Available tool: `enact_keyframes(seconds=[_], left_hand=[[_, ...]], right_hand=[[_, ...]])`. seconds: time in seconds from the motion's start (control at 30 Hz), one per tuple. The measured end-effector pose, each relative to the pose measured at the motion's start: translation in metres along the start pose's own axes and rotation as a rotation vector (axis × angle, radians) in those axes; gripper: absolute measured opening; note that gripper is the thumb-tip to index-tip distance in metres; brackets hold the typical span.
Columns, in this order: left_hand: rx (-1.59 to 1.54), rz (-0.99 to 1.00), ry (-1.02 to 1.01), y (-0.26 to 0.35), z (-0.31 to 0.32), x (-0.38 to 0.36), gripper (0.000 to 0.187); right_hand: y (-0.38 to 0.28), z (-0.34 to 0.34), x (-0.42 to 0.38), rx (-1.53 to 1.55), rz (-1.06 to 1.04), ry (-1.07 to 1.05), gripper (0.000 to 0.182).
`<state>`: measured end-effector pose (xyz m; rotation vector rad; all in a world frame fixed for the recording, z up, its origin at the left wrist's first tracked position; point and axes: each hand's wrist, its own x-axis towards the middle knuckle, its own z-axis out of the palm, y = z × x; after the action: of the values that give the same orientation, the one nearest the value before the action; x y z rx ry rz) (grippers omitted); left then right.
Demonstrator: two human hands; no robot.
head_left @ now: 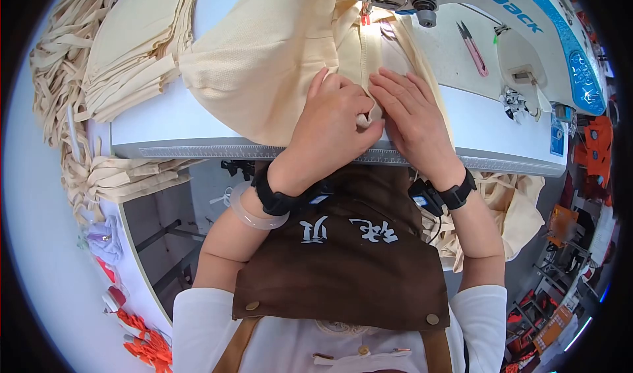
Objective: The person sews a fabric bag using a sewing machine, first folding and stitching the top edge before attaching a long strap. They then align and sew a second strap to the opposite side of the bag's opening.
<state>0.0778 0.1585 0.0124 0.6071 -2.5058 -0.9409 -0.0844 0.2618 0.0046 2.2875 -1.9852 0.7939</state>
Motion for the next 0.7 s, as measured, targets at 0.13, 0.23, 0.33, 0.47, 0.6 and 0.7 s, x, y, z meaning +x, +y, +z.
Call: enact_keyframes(seconds=[0.13,0.23,0.33,0.47,0.6,0.7], left_hand=[[0.092,0.044,-0.074,0.005,-0.007,-0.003,0.018],[0.089,0.08,-0.017,0.002,-0.005,-0.006,0.025],[0.039,0.02,-0.023,0.007,-0.009,-0.006,0.034],[0.085,0.122,-0.06,0.003,-0.016,-0.003,0.042],[0.206,0.248,-0.184,-0.004,-0.021,-0.005,0.045],[0.312,0.293,-0.239,-0.004,-0.022,-0.008,0.047]], right_hand=[[0.002,0.002,-0.002,-0.004,-0.004,0.007,0.049],[0.001,0.002,-0.004,-0.013,-0.025,0.023,0.047],[0.003,0.004,-0.005,-0.02,-0.046,0.019,0.045],[0.003,0.0,-0.004,0.001,-0.085,0.011,0.038],[0.006,-0.001,-0.005,0.055,-0.113,0.004,0.032],[0.006,-0.001,-0.004,0.081,-0.117,0.004,0.03]])
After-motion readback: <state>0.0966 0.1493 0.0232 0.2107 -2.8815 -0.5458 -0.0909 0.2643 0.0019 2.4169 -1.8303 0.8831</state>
